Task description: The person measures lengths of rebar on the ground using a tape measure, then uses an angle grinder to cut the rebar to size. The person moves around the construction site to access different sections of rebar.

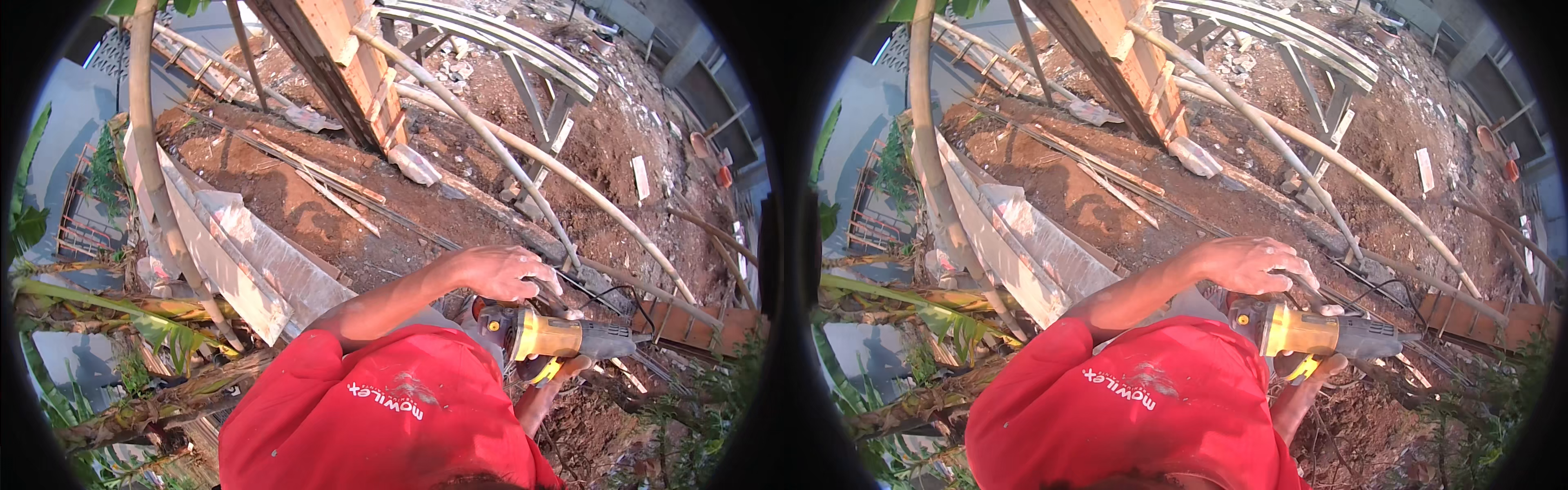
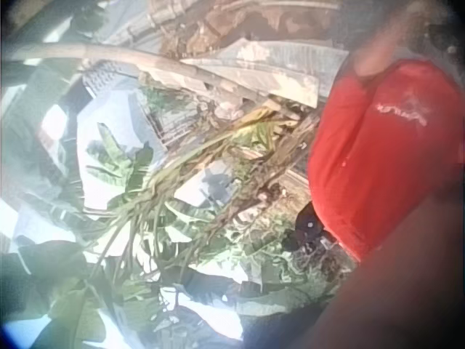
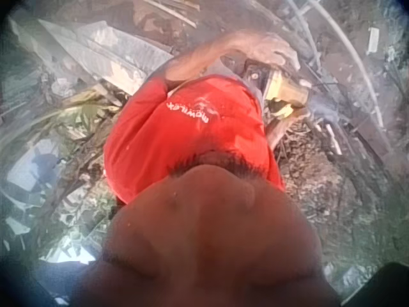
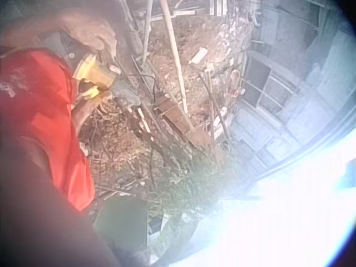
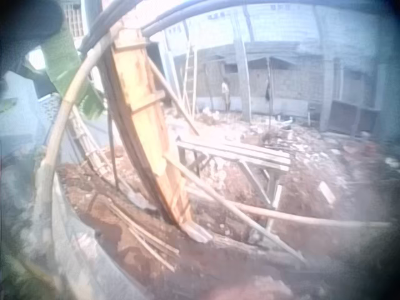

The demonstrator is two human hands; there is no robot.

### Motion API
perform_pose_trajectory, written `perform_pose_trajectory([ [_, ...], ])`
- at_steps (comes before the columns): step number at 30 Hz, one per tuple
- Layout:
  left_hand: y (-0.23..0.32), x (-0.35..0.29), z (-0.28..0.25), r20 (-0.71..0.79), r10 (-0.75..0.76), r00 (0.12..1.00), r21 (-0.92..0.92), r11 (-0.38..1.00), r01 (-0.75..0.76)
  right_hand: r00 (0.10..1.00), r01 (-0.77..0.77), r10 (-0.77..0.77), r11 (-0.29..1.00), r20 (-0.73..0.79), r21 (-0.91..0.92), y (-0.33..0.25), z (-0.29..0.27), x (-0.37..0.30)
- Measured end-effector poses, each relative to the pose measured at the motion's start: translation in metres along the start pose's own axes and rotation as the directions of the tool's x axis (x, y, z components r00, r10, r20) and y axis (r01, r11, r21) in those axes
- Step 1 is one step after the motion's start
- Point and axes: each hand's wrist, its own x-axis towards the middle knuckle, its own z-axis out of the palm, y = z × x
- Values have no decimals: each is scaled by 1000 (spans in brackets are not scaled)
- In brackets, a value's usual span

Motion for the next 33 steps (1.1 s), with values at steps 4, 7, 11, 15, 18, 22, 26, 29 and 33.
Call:
perform_pose_trajectory([
  [4, -2, 53, 12, -54, 242, 969, -93, 965, -246, 992, 105, -104, 994, -71, 12, -28, -5, 3],
  [7, 6, 100, 28, -12, 112, 994, -276, 955, -111, 968, 191, -177, 980, -176, 62, -52, -22, 6],
  [11, -8, 129, 29, 19, 112, 994, -374, 922, -97, 986, 141, -124, 977, -114, 162, -67, -46, 8],
  [15, -19, 147, 41, -23, 140, 990, -421, 897, -137, 971, 189, -171, 977, -168, 100, -73, -47, 6],
  [18, -52, 155, 51, -151, 223, 963, -273, 927, -258, 949, 238, -240, 971, -204, -34, -69, -40, 3],
  [22, -140, 163, 69, -246, 233, 941, -273, 914, -298, 891, 265, -289, 957, -350, -115, -48, -33, -2],
  [26, -207, 139, 83, -88, 193, 977, -132, 970, -203, 815, 268, -279, 958, -508, -97, -22, -5, -6],
  [29, -270, 115, 94, -21, 31, 999, -102, 994, -33, 807, 289, -302, 951, -508, -106, -7, 9, -16],
  [33, -379, 35, 90, 12, -233, 972, 26, 972, 233, 759, 394, -377, 915, -531, -86, 18, 20, -21],
])
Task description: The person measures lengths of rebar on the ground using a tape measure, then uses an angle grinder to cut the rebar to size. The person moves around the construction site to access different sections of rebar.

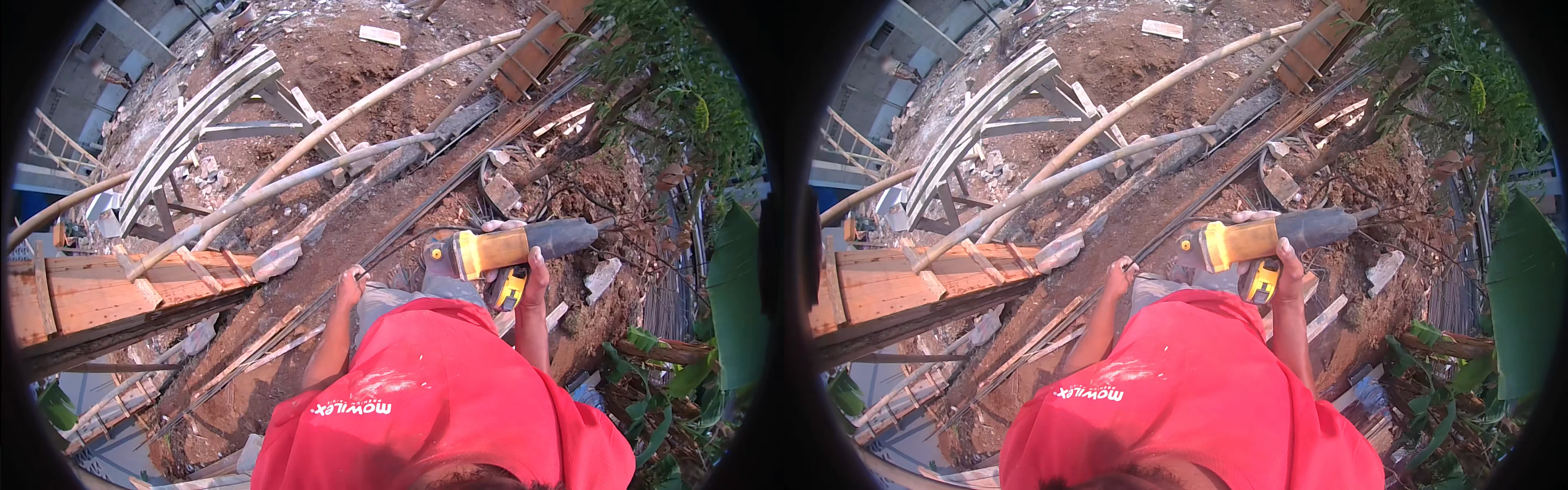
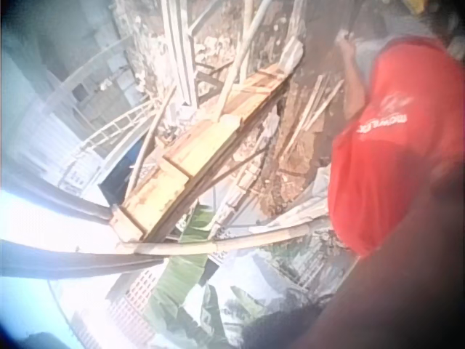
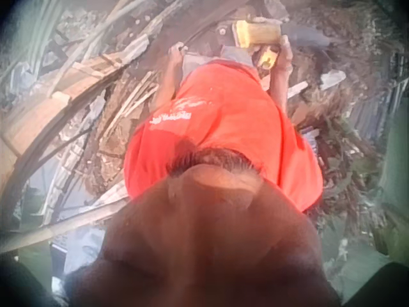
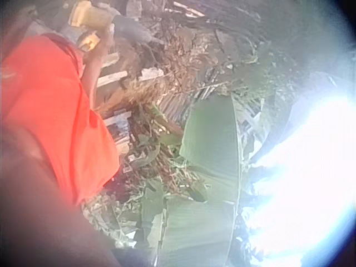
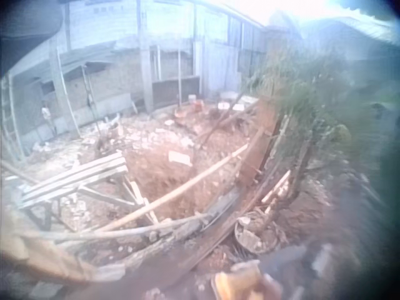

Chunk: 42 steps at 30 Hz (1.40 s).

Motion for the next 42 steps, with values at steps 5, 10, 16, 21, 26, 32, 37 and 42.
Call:
perform_pose_trajectory([
  [5, -89, -70, -21, -12, -452, 892, 165, 879, 447, 988, 101, -96, 994, -119, 42, 11, 4, -16],
  [10, -95, -84, -51, -246, -606, 757, 215, 727, 652, 957, 149, -118, 984, -266, 101, 17, -15, -25],
  [16, -115, -63, -101, -516, -601, 610, 168, 628, 760, 835, 295, -217, 952, -506, 79, 3, -26, -5],
  [21, -133, -46, -141, -569, -732, 375, -41, 480, 876, 691, 337, -203, 940, -694, 60, -3, -69, 13],
  [26, -115, 6, -117, -344, -774, 531, -139, 602, 787, 545, 271, -120, 962, -830, 40, 13, -71, 25],
  [32, -55, 86, -26, 18, -682, 731, -108, 726, 679, 529, 121, 61, 982, -847, 146, 59, -119, 29],
  [37, 66, 173, 27, 280, -388, 878, -364, 803, 471, 578, -18, 185, 977, -795, 214, 64, -138, 39],
  [42, 223, 241, 15, 308, -42, 950, 6, 999, 42, 843, -68, 157, 980, -515, 187, 50, -146, 79],
])
